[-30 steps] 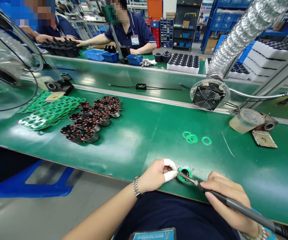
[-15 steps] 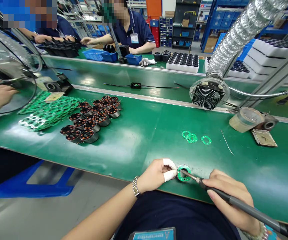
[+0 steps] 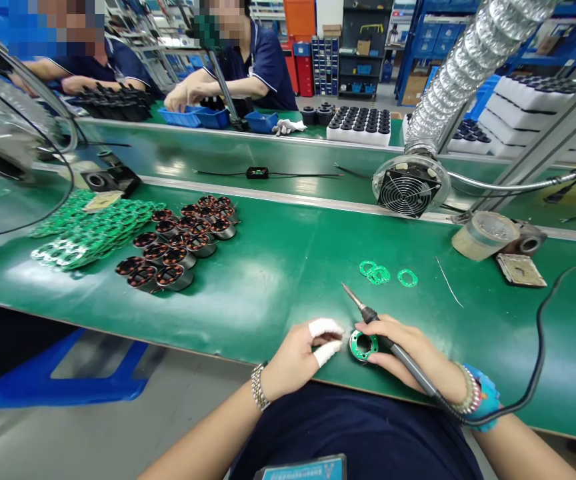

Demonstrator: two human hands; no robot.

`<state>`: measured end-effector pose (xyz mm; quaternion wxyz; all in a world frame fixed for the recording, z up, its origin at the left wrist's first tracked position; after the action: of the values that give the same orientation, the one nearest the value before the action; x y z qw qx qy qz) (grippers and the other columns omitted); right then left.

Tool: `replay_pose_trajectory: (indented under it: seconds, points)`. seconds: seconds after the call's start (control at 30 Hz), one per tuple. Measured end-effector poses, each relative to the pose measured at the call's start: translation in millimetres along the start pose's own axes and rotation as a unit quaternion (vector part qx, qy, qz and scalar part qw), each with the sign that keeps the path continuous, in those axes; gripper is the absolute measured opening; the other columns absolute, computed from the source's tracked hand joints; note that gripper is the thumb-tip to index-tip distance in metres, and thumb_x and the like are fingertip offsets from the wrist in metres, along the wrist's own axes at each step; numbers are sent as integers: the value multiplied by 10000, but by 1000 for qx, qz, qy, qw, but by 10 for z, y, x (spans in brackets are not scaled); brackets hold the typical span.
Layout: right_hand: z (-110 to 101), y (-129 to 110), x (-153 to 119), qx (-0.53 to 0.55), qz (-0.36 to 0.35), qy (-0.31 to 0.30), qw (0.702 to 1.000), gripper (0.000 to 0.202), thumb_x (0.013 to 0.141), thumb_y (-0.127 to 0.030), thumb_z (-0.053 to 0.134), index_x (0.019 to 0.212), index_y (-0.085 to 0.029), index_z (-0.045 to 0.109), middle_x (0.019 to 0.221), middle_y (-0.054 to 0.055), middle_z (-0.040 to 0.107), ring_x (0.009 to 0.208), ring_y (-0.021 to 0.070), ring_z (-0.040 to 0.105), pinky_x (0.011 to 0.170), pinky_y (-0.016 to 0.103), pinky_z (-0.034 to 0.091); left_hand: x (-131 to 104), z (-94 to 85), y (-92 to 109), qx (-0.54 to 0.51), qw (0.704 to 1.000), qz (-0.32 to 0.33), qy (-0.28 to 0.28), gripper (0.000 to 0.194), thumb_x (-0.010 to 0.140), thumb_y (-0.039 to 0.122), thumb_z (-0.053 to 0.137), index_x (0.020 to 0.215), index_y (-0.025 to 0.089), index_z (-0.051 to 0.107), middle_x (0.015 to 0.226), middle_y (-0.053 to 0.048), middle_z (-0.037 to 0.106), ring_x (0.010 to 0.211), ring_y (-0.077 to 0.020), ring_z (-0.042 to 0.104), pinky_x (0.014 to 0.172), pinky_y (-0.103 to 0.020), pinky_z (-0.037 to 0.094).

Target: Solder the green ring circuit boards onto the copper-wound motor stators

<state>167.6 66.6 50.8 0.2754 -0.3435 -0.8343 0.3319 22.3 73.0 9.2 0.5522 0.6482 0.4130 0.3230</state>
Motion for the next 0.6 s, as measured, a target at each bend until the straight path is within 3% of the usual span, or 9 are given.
replay_pose_trajectory:
  seconds: [0.1,0.17,0.27,0.4,0.6]
  points:
    - [40,40,-118,-13,26,58,998,336,824,-215,586,1148,-192,500,1004,80,598,894,177,596,785,290,507,-79,69,93,77,994,72,-14,111,797,195,572,865,168,656,858,-68,634,806,-159,585,754,-285,455]
    - [75,41,-206,-33,36,102,994,358,814,-197,597,1154,-187,487,1020,88,590,921,189,585,807,305,497,-76,115,91,59,996,66,-13,94,788,206,588,820,167,668,825,-62,633,780,-156,588,729,-279,462]
    - [110,9,-301,-63,45,152,985,372,815,-176,590,1165,-188,465,1046,100,580,965,206,562,835,335,483,-11,168,-7,-41,999,-23,-6,98,757,243,614,755,149,643,760,-37,595,651,-129,577,617,-259,483]
    - [74,-73,-276,-82,41,170,981,365,813,-173,586,1160,-183,473,1053,112,571,977,224,544,822,357,485,43,274,-130,-159,973,-162,-36,177,717,300,629,720,133,572,568,16,536,480,-92,513,489,-225,471]
    - [38,-220,-26,-59,-30,163,984,227,847,-82,469,1029,-197,537,924,72,604,935,204,539,779,338,491,65,292,-129,-199,960,-192,-46,264,653,353,686,674,122,560,511,23,534,449,-83,511,477,-213,466]
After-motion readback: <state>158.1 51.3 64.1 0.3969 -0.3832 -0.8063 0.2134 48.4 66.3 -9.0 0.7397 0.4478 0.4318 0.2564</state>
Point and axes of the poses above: each hand's wrist, its own x-axis towards the middle knuckle, its own z-axis out of the palm, y = z × x, the point moved 7 cm from there along x, towards the middle knuckle
